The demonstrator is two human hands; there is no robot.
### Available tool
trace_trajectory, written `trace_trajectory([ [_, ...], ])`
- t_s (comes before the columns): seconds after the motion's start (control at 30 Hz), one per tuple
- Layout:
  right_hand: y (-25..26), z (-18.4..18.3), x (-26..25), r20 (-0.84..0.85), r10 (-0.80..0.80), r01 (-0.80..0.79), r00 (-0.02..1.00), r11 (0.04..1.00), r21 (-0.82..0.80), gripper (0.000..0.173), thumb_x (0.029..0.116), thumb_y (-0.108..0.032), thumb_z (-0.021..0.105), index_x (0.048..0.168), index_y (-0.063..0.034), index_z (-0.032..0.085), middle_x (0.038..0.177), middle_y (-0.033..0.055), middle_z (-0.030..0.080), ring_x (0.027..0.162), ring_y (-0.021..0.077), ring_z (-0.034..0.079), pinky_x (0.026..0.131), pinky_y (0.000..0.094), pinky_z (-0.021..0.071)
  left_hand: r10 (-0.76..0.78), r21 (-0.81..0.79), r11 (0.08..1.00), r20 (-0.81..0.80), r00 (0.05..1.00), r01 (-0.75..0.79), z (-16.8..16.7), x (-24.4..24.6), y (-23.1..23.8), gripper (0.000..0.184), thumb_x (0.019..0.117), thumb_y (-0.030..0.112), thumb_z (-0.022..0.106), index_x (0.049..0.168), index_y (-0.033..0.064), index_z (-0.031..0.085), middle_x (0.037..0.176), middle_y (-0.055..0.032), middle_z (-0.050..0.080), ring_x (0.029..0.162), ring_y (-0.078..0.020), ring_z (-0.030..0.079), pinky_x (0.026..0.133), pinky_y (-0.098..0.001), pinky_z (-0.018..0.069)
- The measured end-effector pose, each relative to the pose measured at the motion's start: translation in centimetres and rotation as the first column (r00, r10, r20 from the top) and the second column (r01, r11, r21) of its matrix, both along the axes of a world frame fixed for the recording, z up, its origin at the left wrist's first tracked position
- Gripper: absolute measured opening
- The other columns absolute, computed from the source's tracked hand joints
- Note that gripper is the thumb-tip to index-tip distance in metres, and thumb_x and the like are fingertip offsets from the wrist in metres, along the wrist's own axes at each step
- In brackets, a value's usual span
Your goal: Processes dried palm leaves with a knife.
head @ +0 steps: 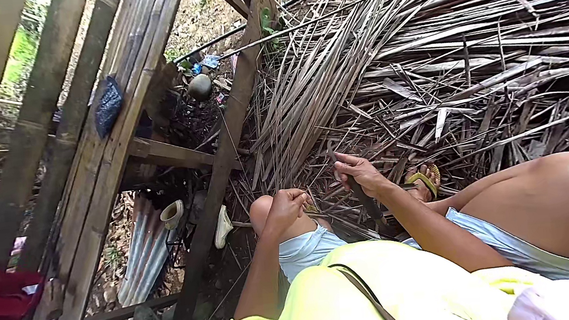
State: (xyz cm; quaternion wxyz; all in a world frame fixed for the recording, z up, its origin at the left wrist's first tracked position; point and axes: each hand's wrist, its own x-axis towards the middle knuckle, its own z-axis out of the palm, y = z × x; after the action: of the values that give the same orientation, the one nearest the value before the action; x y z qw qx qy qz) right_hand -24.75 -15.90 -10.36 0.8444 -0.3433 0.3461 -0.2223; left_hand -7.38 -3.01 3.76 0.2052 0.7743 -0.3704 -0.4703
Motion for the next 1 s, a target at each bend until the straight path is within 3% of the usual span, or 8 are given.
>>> trace_trajectory([
  [0.23,-3.9,-3.0,-3.3,-0.173,-0.342,0.336,0.924,0.940,-0.060,0.040,0.1068,-0.029,0.056,0.146,-0.0207,0.053,0.073,-0.0030,0.053,0.048,0.0065,0.049,0.043,0.0231,0.0468,-0.081,0.090,0.993,0.109,0.991,0.072,2.1,1.7,2.0,0.024,0.1073,0.010,0.054,0.101,0.0002,0.075,0.059,0.0044,0.053,0.049,-0.0015,0.045,0.052,-0.0182,0.0410],
  [0.37,-5.2,-5.1,-5.5,-0.366,-0.570,0.574,0.736,0.812,-0.110,0.044,0.1102,-0.025,0.048,0.151,-0.0101,0.040,0.079,0.0036,0.052,0.051,0.0119,0.052,0.048,0.0304,0.0514,-0.069,0.151,0.988,0.509,0.858,-0.011,4.2,2.9,2.4,0.028,0.1075,0.018,0.052,0.121,0.0070,0.074,0.107,-0.0177,0.074,0.099,-0.0329,0.071,0.091,-0.0559,0.0550],
  [0.47,-4.7,-3.3,-5.6,-0.397,-0.577,0.564,0.713,0.809,-0.163,0.038,0.1118,-0.026,0.043,0.147,-0.0100,0.039,0.079,0.0007,0.051,0.051,0.0090,0.053,0.048,0.0273,0.0523,-0.005,0.075,0.994,0.752,0.659,-0.078,7.8,3.0,2.0,0.041,0.1061,0.010,0.049,0.144,0.0151,0.062,0.122,-0.0219,0.071,0.112,-0.0430,0.068,0.091,-0.0634,0.0531],
  [0.53,-3.8,-2.6,-4.7,-0.394,-0.523,0.496,0.756,0.850,-0.176,0.040,0.1119,-0.027,0.043,0.148,-0.0111,0.037,0.082,0.0002,0.051,0.053,0.0084,0.053,0.049,0.0266,0.0516,0.013,-0.033,0.999,0.883,0.470,0.034,8.9,3.0,1.0,0.035,0.1012,0.003,0.056,0.134,0.0081,0.069,0.118,-0.0208,0.072,0.114,-0.0418,0.066,0.095,-0.0591,0.0511],
  [0.63,-2.3,-2.5,-3.4,-0.390,-0.420,0.374,0.819,0.907,-0.193,0.042,0.1116,-0.026,0.044,0.150,-0.0099,0.037,0.079,-0.0011,0.052,0.051,0.0073,0.054,0.047,0.0256,0.0515,0.107,-0.149,0.910,0.986,0.127,0.387,7.2,3.6,-1.6,0.014,0.0902,-0.003,0.066,0.094,0.0043,0.077,0.100,-0.0131,0.075,0.105,-0.0332,0.069,0.099,-0.0521,0.0472],
  [0.83,0.0,-2.6,-1.9,-0.440,-0.321,0.270,0.839,0.947,-0.176,0.042,0.1110,-0.023,0.046,0.148,-0.0051,0.041,0.077,0.0008,0.054,0.049,0.0081,0.054,0.046,0.0249,0.0511,-0.528,0.465,0.637,0.845,-0.092,0.615,1.0,9.2,-5.6,0.028,0.0993,-0.013,0.046,0.112,-0.0119,0.071,0.136,-0.0215,0.066,0.149,-0.0345,0.041,0.130,-0.0457,0.0138],
  [0.93,-0.1,-2.5,-1.8,-0.466,-0.334,0.321,0.819,0.941,-0.110,0.040,0.1110,-0.022,0.047,0.147,-0.0064,0.044,0.072,0.0022,0.053,0.046,0.0104,0.053,0.043,0.0265,0.0500,-0.794,0.760,0.376,0.559,-0.239,0.531,-4.9,14.0,-4.3,0.027,0.0996,-0.014,0.043,0.105,-0.0139,0.070,0.119,-0.0189,0.072,0.140,-0.0328,0.049,0.130,-0.0479,0.0085],
  [1.0,-0.3,-2.7,-2.0,-0.466,-0.348,0.352,0.814,0.932,-0.082,0.038,0.1109,-0.022,0.047,0.146,-0.0068,0.045,0.070,0.0028,0.053,0.045,0.0118,0.053,0.041,0.0278,0.0502,-0.914,0.854,0.244,0.361,-0.187,0.459,-9.5,16.1,-1.5,0.029,0.1007,-0.012,0.041,0.112,-0.0154,0.068,0.123,-0.0191,0.071,0.142,-0.0319,0.049,0.131,-0.0474,0.0089],
])
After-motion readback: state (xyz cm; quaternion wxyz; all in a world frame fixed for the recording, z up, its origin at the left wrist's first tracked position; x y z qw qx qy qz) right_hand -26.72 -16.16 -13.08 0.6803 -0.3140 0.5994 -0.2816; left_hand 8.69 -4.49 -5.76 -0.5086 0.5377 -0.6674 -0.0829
